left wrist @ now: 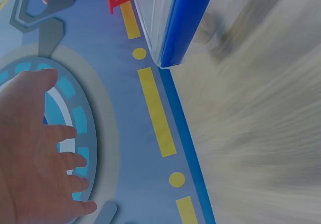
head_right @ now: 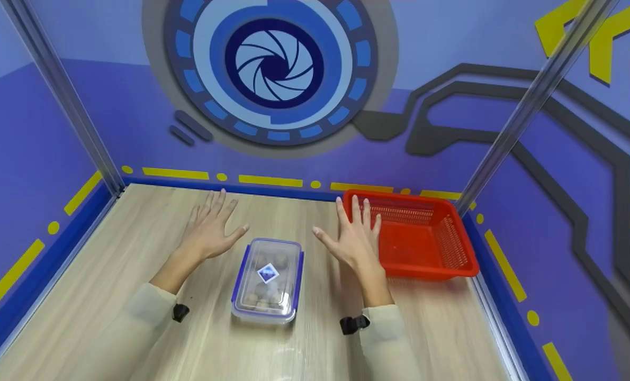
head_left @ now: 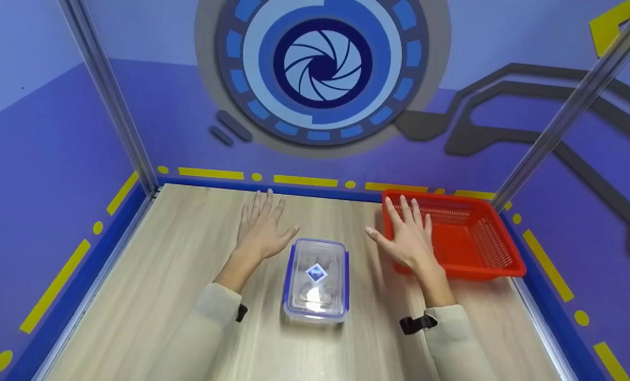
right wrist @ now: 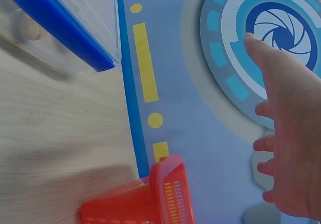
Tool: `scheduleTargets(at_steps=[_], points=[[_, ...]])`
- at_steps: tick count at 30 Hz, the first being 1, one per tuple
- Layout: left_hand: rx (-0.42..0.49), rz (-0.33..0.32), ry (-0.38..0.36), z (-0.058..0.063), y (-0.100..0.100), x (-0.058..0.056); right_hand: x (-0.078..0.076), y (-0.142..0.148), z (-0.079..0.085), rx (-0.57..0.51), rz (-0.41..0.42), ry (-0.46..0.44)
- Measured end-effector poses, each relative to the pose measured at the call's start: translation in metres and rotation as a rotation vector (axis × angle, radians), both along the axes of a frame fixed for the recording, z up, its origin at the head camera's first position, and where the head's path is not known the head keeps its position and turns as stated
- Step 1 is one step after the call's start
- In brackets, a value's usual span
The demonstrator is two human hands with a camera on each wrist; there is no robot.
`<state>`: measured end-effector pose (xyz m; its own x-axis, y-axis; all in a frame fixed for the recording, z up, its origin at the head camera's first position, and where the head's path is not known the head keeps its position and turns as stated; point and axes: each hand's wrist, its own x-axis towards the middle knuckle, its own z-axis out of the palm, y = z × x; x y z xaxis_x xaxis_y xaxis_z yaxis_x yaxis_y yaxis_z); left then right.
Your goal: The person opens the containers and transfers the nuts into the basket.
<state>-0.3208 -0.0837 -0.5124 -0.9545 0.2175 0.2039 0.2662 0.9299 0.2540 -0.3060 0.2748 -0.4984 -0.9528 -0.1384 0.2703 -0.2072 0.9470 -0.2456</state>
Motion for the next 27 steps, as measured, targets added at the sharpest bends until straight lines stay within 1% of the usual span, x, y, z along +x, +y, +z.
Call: scheduleTargets(at_steps=[4,8,13,16,19,21,22,25,27], points=[[0.032,-0.012,-0.014,0.0,-0.002,0.001,0.001,-0.001,-0.002,-0.07,0.023,0.01],[0.063,-0.009,-0.029,-0.004,-0.006,0.004,0.007,-0.004,-0.007,-0.186,0.067,0.011],[0.089,-0.002,-0.059,-0.016,-0.01,0.012,0.018,-0.013,-0.021,-0.32,0.131,-0.026],[0.135,-0.014,-0.097,-0.027,-0.011,0.02,0.026,-0.02,-0.034,-0.377,0.164,-0.063],[0.225,-0.018,-0.172,-0.039,-0.009,0.028,0.033,-0.028,-0.05,-0.412,0.161,-0.107],[0.317,-0.008,-0.229,-0.05,-0.007,0.035,0.037,-0.033,-0.062,-0.445,0.144,-0.133],[0.371,-0.008,-0.25,-0.057,-0.005,0.038,0.039,-0.037,-0.069,-0.478,0.14,-0.155],[0.532,0.005,-0.298,-0.077,0.002,0.044,0.044,-0.049,-0.089,-0.63,0.108,-0.212],[0.624,0.012,-0.306,-0.088,0.009,0.047,0.046,-0.058,-0.1,-0.764,0.071,-0.264]])
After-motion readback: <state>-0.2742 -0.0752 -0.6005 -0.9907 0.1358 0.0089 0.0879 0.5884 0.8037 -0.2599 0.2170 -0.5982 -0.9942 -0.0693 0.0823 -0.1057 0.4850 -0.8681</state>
